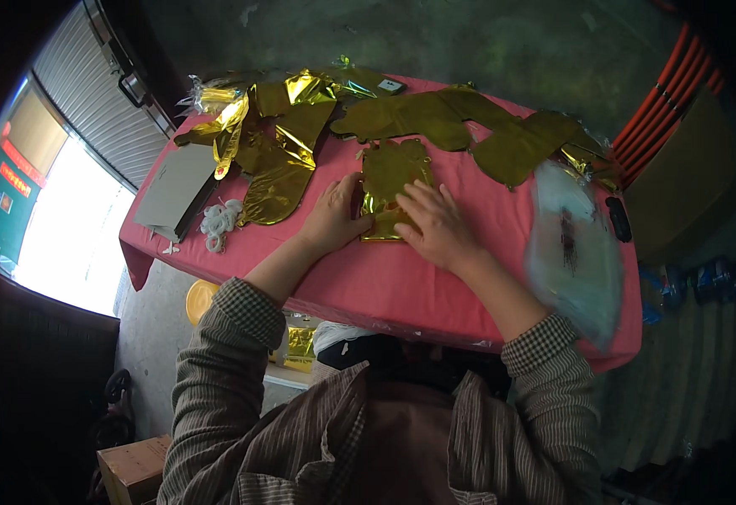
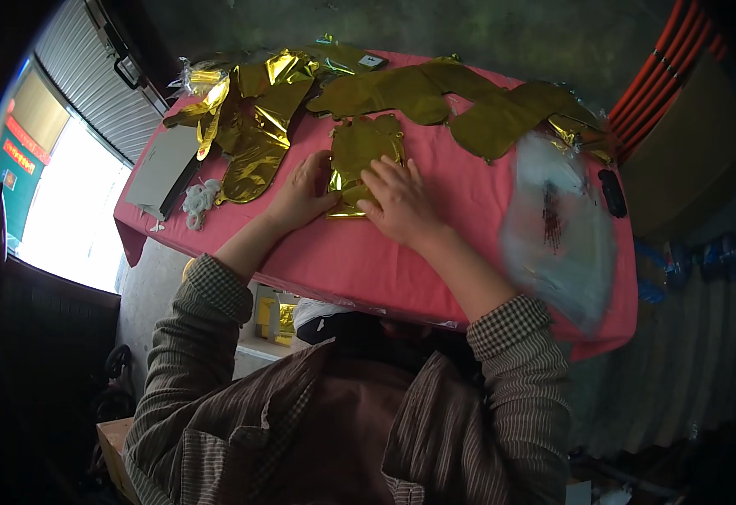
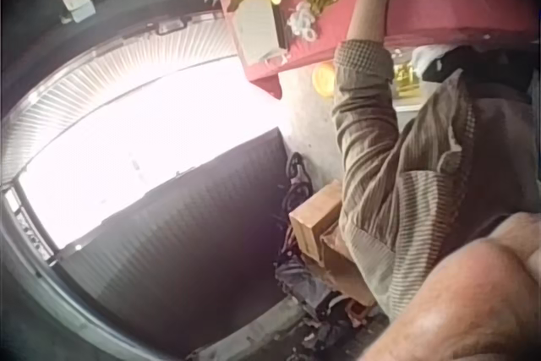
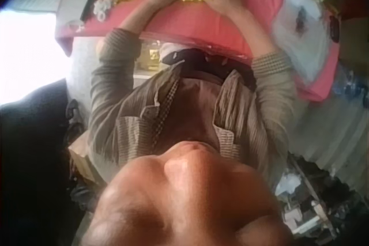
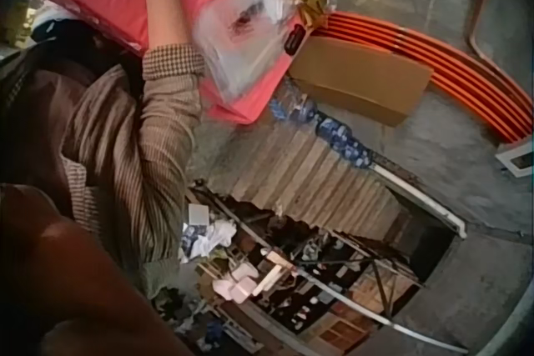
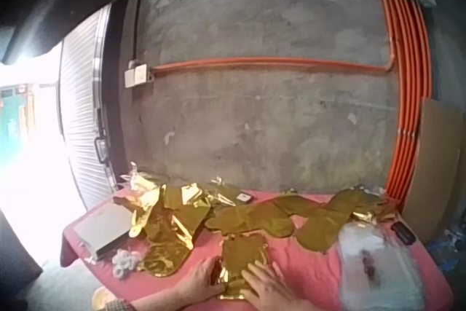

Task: The person folds a foil balloon by hand, positions it onto a cardboard backing, and then smooths out another foil balloon across the table.

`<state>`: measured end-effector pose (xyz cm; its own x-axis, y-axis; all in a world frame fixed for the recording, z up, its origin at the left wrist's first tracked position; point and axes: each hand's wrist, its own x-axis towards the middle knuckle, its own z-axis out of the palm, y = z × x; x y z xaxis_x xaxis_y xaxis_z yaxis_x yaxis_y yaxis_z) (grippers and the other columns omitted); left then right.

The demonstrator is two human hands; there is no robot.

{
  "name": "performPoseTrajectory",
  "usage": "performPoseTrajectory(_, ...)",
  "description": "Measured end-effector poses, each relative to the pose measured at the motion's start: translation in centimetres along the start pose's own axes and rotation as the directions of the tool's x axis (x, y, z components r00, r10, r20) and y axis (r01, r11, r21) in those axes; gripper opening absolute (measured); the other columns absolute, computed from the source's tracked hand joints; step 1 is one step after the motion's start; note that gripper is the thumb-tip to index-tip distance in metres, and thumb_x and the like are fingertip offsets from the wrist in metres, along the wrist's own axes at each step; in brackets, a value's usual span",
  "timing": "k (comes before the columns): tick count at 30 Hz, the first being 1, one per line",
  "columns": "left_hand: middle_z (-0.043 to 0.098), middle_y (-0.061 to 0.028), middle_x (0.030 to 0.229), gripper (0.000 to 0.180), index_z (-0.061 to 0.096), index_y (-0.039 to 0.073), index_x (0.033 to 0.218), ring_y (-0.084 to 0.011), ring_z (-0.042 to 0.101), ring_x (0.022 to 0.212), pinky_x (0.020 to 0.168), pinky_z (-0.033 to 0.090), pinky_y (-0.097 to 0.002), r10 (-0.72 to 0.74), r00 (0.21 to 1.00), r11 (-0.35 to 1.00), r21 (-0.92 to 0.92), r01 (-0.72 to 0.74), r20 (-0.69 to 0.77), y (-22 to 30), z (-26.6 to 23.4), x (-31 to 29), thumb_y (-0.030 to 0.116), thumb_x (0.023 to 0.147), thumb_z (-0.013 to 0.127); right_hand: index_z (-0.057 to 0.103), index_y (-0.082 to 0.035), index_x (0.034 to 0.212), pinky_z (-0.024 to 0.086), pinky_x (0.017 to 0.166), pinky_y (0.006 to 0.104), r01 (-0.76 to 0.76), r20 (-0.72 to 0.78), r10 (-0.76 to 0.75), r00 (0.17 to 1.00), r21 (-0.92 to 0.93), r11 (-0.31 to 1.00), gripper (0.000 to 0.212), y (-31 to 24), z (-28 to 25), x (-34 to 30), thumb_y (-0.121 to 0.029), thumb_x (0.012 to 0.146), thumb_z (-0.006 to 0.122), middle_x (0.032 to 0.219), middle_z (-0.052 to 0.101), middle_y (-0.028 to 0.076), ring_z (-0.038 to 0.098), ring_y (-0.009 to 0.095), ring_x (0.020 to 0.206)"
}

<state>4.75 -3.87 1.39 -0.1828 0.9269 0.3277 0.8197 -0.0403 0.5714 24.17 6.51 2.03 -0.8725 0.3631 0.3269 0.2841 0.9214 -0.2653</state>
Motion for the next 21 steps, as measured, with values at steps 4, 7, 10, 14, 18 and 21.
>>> performPoseTrajectory(4, 0.055, -0.0164, 0.107, 0.059, 0.040, 0.003, 0.122, -0.0302, 0.053, 0.103, 0.088, 0.043, -0.0367, -0.012, 1.000, 1.000, 0.006, 0.012, -0.008, 0.2, 0.0, -0.1, 0.016, 0.071, 0.067, 0.038, -0.008, 0.135, 0.012, 0.111, 0.0475, 0.014, 0.126, -0.018, 0.992, 0.035, 0.999, 0.053, -0.1, 0.6, -0.5, -0.037, 0.091, 0.045, 0.143, 0.030, 0.015, 0.021, 0.030, 0.136)
performPoseTrajectory(7, 0.055, -0.0173, 0.108, 0.054, 0.041, 0.002, 0.122, -0.0305, 0.054, 0.103, 0.089, 0.043, -0.0372, 0.013, 1.000, 1.000, -0.010, -0.013, -0.026, -0.3, 0.2, 0.0, 0.016, 0.075, 0.064, 0.030, -0.011, 0.140, 0.008, 0.111, 0.0469, 0.021, 0.260, -0.017, 0.966, -0.011, 1.000, 0.057, 0.1, 0.7, -0.6, -0.042, 0.093, 0.037, 0.147, 0.021, 0.015, 0.014, 0.029, 0.138)
performPoseTrajectory(10, 0.059, -0.0166, 0.102, 0.043, 0.045, 0.002, 0.116, -0.0339, 0.053, 0.099, 0.087, 0.042, -0.0404, 0.049, 0.995, 0.997, -0.061, -0.054, -0.086, -0.7, 0.2, 0.3, 0.014, 0.078, 0.060, 0.027, -0.014, 0.142, 0.006, 0.112, 0.0463, 0.035, 0.297, -0.032, 0.954, -0.006, 0.999, 0.057, 0.1, 0.8, -0.4, -0.044, 0.093, 0.034, 0.149, 0.017, 0.014, 0.012, 0.029, 0.139)
performPoseTrajectory(14, 0.058, -0.0156, 0.108, 0.032, 0.051, 0.001, 0.113, -0.0332, 0.051, 0.107, 0.091, 0.041, -0.0403, 0.117, 0.992, 0.992, 0.045, -0.115, -0.044, -2.0, -0.3, 0.9, 0.014, 0.084, 0.053, 0.026, -0.016, 0.143, 0.005, 0.112, 0.0461, 0.052, 0.313, -0.048, 0.948, -0.005, 0.999, 0.057, 0.0, 0.5, -0.4, -0.045, 0.093, 0.034, 0.149, 0.015, 0.014, 0.010, 0.029, 0.139)
performPoseTrajectory(18, 0.057, -0.0138, 0.115, 0.032, 0.055, 0.002, 0.113, -0.0313, 0.049, 0.113, 0.096, 0.039, -0.0402, 0.262, 0.965, 0.939, 0.221, -0.262, 0.030, -3.3, -0.6, 1.5, 0.018, 0.086, 0.051, 0.023, -0.017, 0.143, 0.005, 0.112, 0.0460, 0.066, 0.325, -0.058, 0.944, -0.012, 0.998, 0.059, 0.0, 0.5, -0.5, -0.046, 0.093, 0.033, 0.150, 0.014, 0.014, 0.010, 0.029, 0.139)
performPoseTrajectory(21, 0.057, -0.0125, 0.117, 0.032, 0.056, 0.003, 0.114, -0.0308, 0.048, 0.115, 0.097, 0.038, -0.0399, 0.250, 0.965, 0.929, 0.264, -0.260, 0.073, -2.7, -1.0, 1.7, 0.019, 0.086, 0.050, 0.022, -0.017, 0.144, 0.003, 0.112, 0.0457, 0.065, 0.361, -0.052, 0.931, -0.023, 0.998, 0.060, 0.0, 0.3, -0.3, -0.048, 0.093, 0.032, 0.150, 0.013, 0.014, 0.009, 0.029, 0.139)
